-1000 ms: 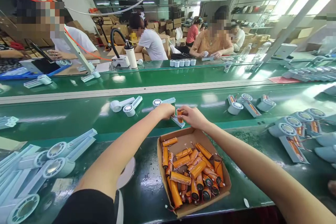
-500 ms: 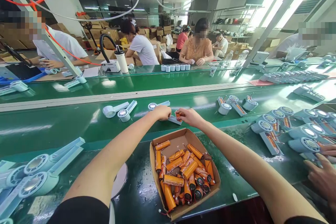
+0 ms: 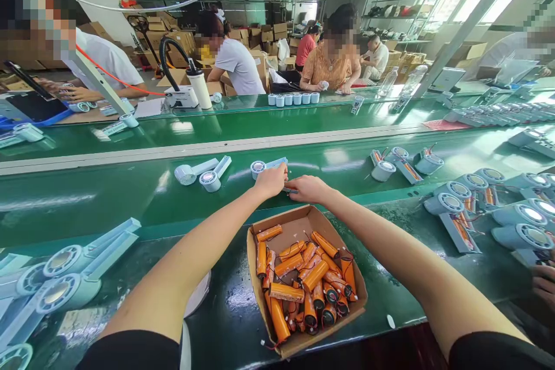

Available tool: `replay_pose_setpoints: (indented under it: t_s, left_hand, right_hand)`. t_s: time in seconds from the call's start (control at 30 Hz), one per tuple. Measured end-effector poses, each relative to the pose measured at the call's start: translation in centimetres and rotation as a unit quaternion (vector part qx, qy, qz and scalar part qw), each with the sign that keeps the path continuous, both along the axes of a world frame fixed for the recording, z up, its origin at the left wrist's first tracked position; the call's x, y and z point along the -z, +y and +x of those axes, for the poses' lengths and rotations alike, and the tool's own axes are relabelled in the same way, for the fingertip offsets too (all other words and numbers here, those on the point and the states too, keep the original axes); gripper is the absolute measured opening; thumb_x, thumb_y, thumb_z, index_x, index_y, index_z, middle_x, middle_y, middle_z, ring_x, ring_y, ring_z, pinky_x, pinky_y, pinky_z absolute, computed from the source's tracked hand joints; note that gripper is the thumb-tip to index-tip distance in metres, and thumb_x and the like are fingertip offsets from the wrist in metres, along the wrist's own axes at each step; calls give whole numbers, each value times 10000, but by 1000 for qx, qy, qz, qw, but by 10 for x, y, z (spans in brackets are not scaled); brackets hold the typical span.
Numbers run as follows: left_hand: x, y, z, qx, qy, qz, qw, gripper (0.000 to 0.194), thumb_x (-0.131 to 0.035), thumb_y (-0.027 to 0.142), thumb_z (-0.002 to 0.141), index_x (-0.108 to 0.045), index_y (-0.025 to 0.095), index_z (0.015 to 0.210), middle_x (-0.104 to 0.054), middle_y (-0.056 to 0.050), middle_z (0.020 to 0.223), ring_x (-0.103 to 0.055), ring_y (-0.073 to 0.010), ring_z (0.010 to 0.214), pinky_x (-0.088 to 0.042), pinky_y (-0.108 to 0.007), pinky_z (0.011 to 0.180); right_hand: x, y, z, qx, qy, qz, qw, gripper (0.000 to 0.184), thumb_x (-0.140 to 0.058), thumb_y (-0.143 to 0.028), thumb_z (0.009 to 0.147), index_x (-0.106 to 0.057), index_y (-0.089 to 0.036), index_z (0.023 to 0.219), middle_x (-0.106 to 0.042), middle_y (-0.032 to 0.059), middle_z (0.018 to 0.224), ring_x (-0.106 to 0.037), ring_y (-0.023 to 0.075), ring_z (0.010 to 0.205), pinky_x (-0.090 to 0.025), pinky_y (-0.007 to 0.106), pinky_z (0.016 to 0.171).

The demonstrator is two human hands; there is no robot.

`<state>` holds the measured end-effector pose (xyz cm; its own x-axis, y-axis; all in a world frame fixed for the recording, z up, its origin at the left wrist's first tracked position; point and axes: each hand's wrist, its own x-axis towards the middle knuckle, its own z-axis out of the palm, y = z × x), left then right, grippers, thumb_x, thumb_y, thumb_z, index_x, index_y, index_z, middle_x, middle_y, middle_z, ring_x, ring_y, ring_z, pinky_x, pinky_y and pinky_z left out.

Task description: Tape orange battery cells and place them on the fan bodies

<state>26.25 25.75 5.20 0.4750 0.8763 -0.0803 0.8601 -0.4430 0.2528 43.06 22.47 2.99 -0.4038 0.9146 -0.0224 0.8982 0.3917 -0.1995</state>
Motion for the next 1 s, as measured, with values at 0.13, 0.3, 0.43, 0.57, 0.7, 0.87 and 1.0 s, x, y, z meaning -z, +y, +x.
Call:
replay_pose_setpoints:
  t_s: [0.13, 0.3, 0.43, 0.57, 0.7, 0.87, 1.0]
  left_hand:
    - [-3, 2, 10, 4, -42, -11, 999, 368, -436, 237, 1055, -578, 199, 1392, -768, -132, 1272, -715, -294, 1207, -533, -406, 1038]
    - [-20, -49, -40, 34, -150, 9, 988, 532, -551, 325, 1033, -455, 215, 1544, -616, -103, 1546, -568, -214, 1435, -450, -336, 1190]
    - [-14, -145, -161, -18, -214, 40, 976, 331, -526, 519, 1026, -747, 289, 1114, -802, -25, 1173, -749, -240, 1094, -582, -374, 1023]
    - [19, -220, -271, -37, -105, 109, 988, 394, -631, 618, 928, -802, 301, 1090, -810, -69, 1199, -729, -338, 1149, -623, -445, 961]
    - [31, -248, -298, 12, -2, 102, 995, 377, -661, 388, 907, -760, 279, 1254, -722, -91, 1416, -655, -364, 1298, -599, -514, 1050]
    - [5, -277, -261, 4, -88, 267, 960, 335, -748, 339, 894, -705, 275, 1220, -770, -106, 1232, -544, -402, 1423, -522, -613, 1156]
    - [-1, -300, -251, 33, -170, 309, 935, 354, -678, 196, 915, -644, 311, 1248, -753, -73, 1217, -436, -399, 1538, -483, -662, 1192]
  right_hand:
    - [-6, 14, 0, -18, -41, -18, 999, 147, -722, -308, 911, -825, -274, 1011, -829, 72, 1090, -757, 262, 1036, -547, 301, 891]
    - [-24, 8, 28, 14, -61, 0, 998, 261, -676, -159, 911, -823, -275, 1093, -815, 94, 1192, -748, 307, 1120, -548, 380, 978]
    - [-43, -43, 37, 45, -28, 51, 997, 380, -654, -181, 948, -753, -185, 1315, -721, 166, 1409, -669, 352, 1301, -503, 476, 1116]
    - [-64, -110, -6, -54, 122, 24, 991, 291, -576, -305, 1031, -807, -244, 1197, -827, 68, 1155, -769, 259, 1038, -583, 388, 941]
    - [-79, -154, -69, -142, 215, -60, 964, 254, -608, -311, 1019, -829, -240, 1120, -840, 45, 1034, -779, 225, 933, -572, 333, 855]
    - [-65, -209, -119, -96, 341, -324, 877, 625, -793, -511, 908, -662, -201, 1435, -823, 25, 971, -746, 159, 683, -549, 247, 639]
    - [-24, -275, -149, -156, 414, -433, 785, 444, -713, -580, 968, -790, -166, 1110, -776, 2, 804, -632, 93, 529, -480, 192, 535]
